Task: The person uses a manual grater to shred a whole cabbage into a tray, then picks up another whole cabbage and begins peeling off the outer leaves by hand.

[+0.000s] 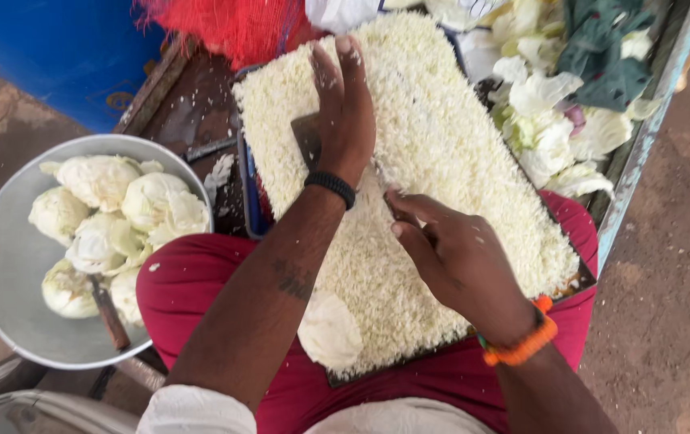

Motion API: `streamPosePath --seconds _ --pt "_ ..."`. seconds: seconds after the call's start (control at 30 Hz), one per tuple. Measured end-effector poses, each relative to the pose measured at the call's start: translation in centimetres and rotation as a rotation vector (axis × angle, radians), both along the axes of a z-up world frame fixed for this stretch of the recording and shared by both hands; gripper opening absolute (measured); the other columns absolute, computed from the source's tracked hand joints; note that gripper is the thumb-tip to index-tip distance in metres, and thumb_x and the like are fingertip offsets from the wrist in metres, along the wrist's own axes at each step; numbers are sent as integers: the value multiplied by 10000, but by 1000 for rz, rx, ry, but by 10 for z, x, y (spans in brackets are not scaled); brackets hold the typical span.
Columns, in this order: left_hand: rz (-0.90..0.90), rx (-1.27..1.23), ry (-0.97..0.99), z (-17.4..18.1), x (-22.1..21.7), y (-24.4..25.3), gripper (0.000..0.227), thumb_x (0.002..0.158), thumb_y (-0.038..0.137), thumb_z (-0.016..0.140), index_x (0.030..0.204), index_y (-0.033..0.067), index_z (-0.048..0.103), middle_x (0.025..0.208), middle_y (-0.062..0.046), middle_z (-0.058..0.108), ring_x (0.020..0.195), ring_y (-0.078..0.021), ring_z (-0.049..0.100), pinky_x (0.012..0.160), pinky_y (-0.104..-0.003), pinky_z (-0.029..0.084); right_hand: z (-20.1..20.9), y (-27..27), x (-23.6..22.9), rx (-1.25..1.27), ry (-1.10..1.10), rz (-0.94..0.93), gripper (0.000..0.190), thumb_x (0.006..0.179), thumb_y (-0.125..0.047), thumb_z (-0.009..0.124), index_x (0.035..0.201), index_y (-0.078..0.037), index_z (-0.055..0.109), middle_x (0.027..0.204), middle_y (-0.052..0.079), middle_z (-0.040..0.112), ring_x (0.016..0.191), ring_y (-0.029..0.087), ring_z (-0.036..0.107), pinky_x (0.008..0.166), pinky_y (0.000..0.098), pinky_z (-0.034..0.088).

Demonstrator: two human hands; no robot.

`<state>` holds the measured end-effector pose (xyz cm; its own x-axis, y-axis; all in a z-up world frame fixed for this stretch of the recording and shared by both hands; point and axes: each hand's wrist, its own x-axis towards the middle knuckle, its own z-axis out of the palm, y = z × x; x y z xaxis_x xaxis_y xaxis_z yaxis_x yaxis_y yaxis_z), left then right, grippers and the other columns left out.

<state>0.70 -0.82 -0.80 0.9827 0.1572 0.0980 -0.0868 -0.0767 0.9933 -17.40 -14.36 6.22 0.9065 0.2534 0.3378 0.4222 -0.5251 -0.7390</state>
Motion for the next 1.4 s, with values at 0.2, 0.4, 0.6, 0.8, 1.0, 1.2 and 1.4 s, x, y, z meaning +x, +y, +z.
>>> streamPosePath --seconds 0.2,0.4,0.6,0.8,1.0,1.2,1.4 --pt "30 76 -76 -1 3 3 1200 881 907 183 1661 13 0 1748 -253 -18 1623 -391 -15 1269 -485 37 -6 4 7 30 97 18 305 1031 -136 630 1321 -43 648 989 149 765 797 236 752 686 323 559" --pt "-102 436 -89 -5 59 37 1023 943 856 221 1383 -33 471 1438 -293 458 1354 -401 426 1163 -473 364 -6 -49 -19 371 547 1 479 979 -176 613 1457 -148 591 678 15 643 502 48 532 421 233 443" --pt "-212 790 71 -33 133 72 1025 971 872 258 1383 -18 557 1258 -362 551 1203 -493 497 1013 -521 360 -26 -60 -13 495 657 -407 522 979 -207 582 1493 -140 519 648 34 678 480 67 549 437 243 480" --pt "-389 543 185 -9 91 65 1035 888 846 237 1295 -4 667 1166 -284 745 1185 -360 675 1054 -437 462 -19 -46 -7 431 708 -356 544 958 -210 634 1493 -148 555 613 47 628 456 93 514 419 284 433" --pt "-197 567 -138 4 17 36 1144 948 901 259 1448 -94 523 1377 -282 635 1261 -325 633 1083 -424 484 4 -39 -5 -58 76 -161 378 978 -188 668 1326 -42 645 925 92 775 628 152 742 551 314 551" --pt "-180 388 178 16 -1 16 1288 826 906 197 1616 -110 183 1330 -323 691 1121 -373 732 907 -430 586 5 -28 -1 -181 23 -191 334 963 -209 689 1282 -111 689 987 160 771 727 306 751 620 393 569" --pt "-87 364 58 23 -2 6 1303 811 935 179 1573 -122 206 1355 -363 599 1259 -364 654 1047 -372 506 7 -23 10 -193 61 -134 327 978 -180 667 1295 -104 698 880 169 748 679 366 691 605 456 529"
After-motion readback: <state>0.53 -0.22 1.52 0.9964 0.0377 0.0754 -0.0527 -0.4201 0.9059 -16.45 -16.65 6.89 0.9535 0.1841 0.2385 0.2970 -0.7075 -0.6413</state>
